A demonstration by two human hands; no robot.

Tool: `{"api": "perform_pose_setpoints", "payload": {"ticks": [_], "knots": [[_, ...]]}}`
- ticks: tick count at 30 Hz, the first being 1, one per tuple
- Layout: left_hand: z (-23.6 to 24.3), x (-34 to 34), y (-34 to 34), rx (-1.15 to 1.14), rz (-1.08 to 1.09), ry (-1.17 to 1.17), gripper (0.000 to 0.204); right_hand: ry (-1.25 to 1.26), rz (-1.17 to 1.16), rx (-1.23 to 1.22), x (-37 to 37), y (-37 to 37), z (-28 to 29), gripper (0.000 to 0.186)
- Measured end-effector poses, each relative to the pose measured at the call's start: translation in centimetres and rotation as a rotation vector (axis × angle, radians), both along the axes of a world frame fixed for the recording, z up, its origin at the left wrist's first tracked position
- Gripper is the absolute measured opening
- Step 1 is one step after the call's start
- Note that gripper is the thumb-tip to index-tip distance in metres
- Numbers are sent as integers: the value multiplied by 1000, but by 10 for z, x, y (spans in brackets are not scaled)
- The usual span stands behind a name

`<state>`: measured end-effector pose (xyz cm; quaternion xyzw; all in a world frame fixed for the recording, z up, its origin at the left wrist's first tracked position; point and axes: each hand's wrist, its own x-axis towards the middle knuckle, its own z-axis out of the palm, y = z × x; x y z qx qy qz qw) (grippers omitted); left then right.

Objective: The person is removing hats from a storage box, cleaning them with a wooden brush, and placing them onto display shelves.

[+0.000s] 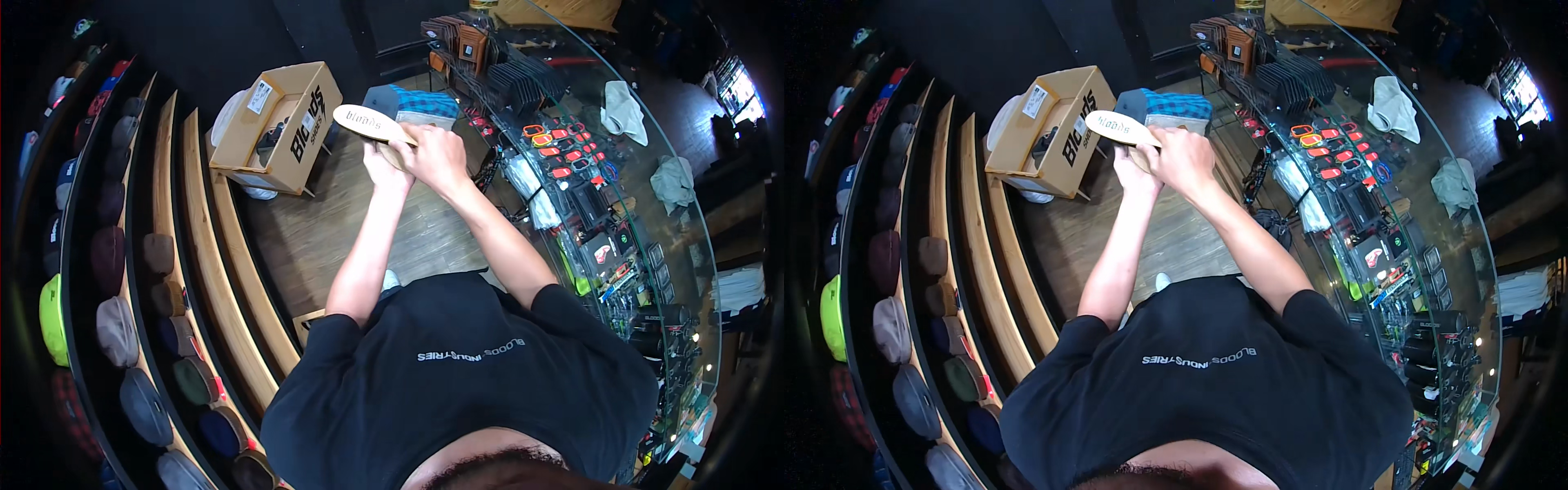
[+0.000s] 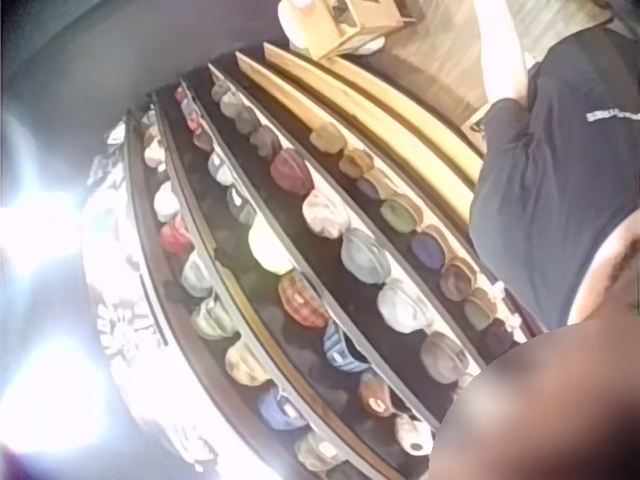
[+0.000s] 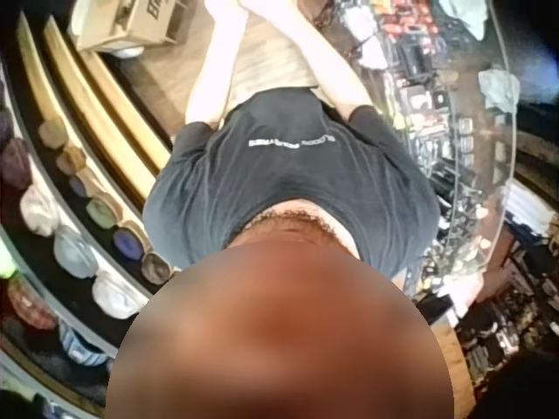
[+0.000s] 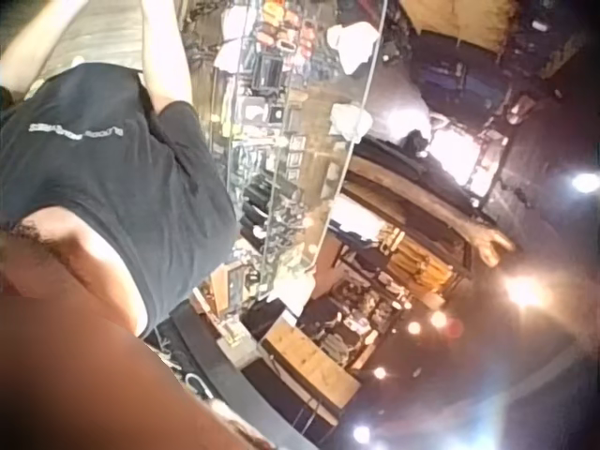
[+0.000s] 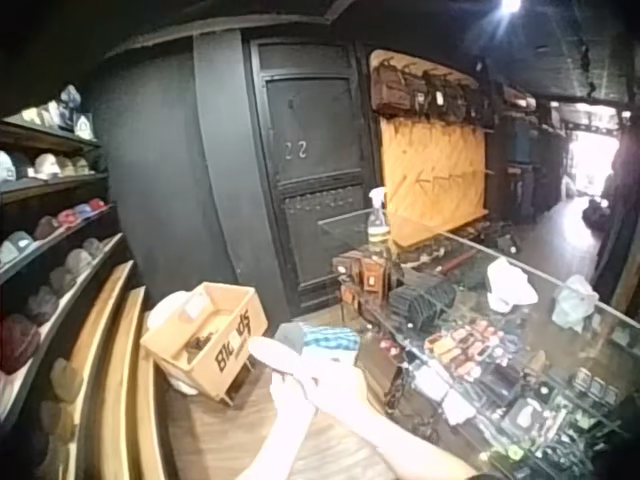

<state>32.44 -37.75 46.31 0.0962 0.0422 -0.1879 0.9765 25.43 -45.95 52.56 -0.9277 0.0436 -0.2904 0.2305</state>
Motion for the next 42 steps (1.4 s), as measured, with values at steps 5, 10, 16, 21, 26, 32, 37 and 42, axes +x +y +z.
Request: {"api": "perform_pose_setpoints", "payload": {"ticks": [5,10,16,21,26,32,37,42], "knots": [[5,51,30,162,171,168,46,221,103,30,16,18,15,38],[26,95,62,235,148,86,47,124,181,46,23,7,15,41],[40,156,100,81,-1,-38,42,116,-41,113,38,-49,4,39],[29,196,124,83,-76,-11,43,-48,-376,278,57,-64,-13,35],[9,225,134,177,-156,4,42,-90,-173,439,87,-10,-18,37],[-30,253,143,-69,-466,-151,42,-54,15,110,115,39,-14,39],[-50,269,154,-152,-670,-175,43,-139,-219,166,128,34,-52,37],[-54,273,160,169,-501,30,43,-18,-350,496,130,40,-64,43]]}}
